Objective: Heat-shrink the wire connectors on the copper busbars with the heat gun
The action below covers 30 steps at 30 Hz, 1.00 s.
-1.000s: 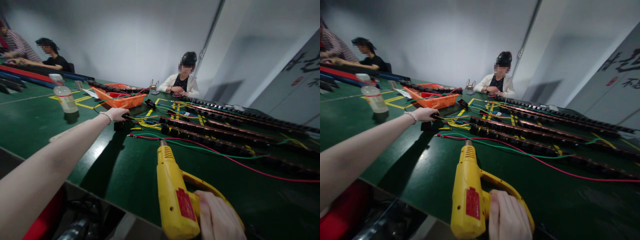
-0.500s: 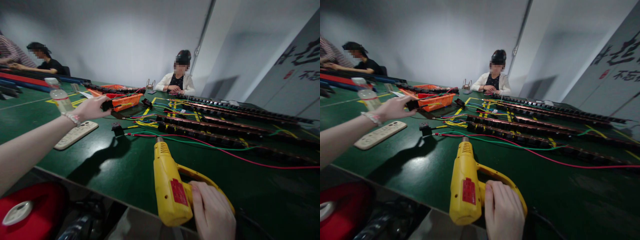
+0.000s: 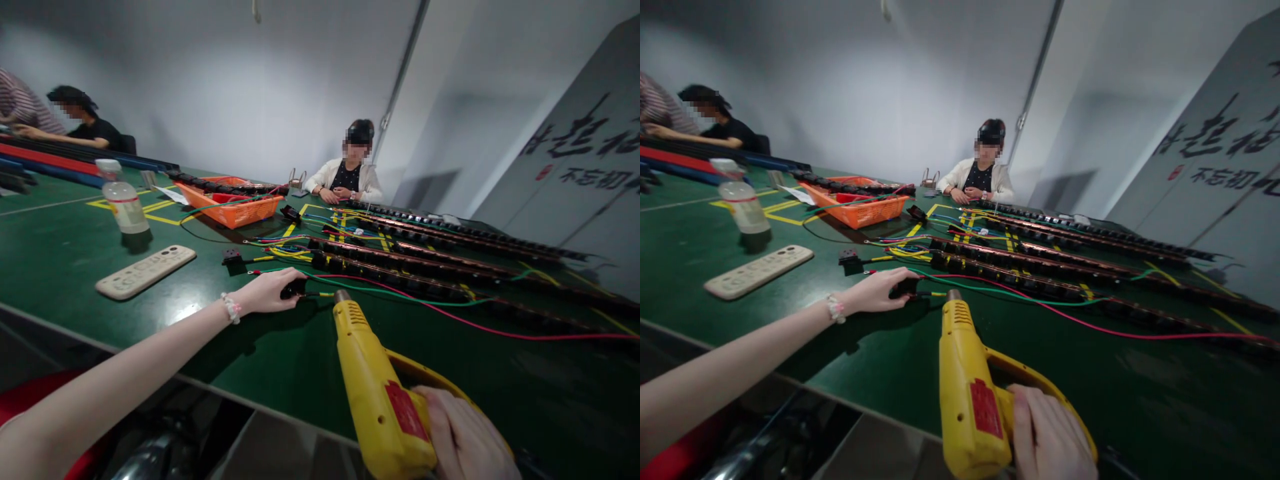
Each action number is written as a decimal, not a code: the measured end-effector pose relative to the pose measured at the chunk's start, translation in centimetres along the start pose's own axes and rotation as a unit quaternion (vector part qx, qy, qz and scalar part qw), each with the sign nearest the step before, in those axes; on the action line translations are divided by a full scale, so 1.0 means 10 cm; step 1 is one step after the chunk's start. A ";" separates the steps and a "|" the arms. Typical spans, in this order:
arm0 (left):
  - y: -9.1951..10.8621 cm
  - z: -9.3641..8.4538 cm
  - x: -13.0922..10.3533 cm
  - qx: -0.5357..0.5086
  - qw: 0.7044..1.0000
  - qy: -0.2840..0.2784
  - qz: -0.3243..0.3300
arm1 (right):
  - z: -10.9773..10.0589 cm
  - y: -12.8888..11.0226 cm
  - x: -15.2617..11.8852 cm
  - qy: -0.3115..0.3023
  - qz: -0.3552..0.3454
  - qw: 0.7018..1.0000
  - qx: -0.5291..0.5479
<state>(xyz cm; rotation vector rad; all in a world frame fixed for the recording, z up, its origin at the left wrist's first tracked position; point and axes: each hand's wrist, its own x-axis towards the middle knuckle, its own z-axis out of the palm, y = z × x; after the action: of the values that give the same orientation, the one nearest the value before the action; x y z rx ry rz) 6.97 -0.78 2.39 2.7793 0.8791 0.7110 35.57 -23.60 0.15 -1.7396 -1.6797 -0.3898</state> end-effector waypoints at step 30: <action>-0.27 0.17 0.04 -0.082 0.995 0.058 -0.025 | 0.34 -0.64 0.06 0.070 -0.029 0.997 -0.003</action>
<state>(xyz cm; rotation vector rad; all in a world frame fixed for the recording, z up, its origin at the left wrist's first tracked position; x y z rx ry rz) 6.72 1.73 0.33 2.5845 0.8647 0.9018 28.71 -21.32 -0.29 -1.6309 -1.6315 -0.5314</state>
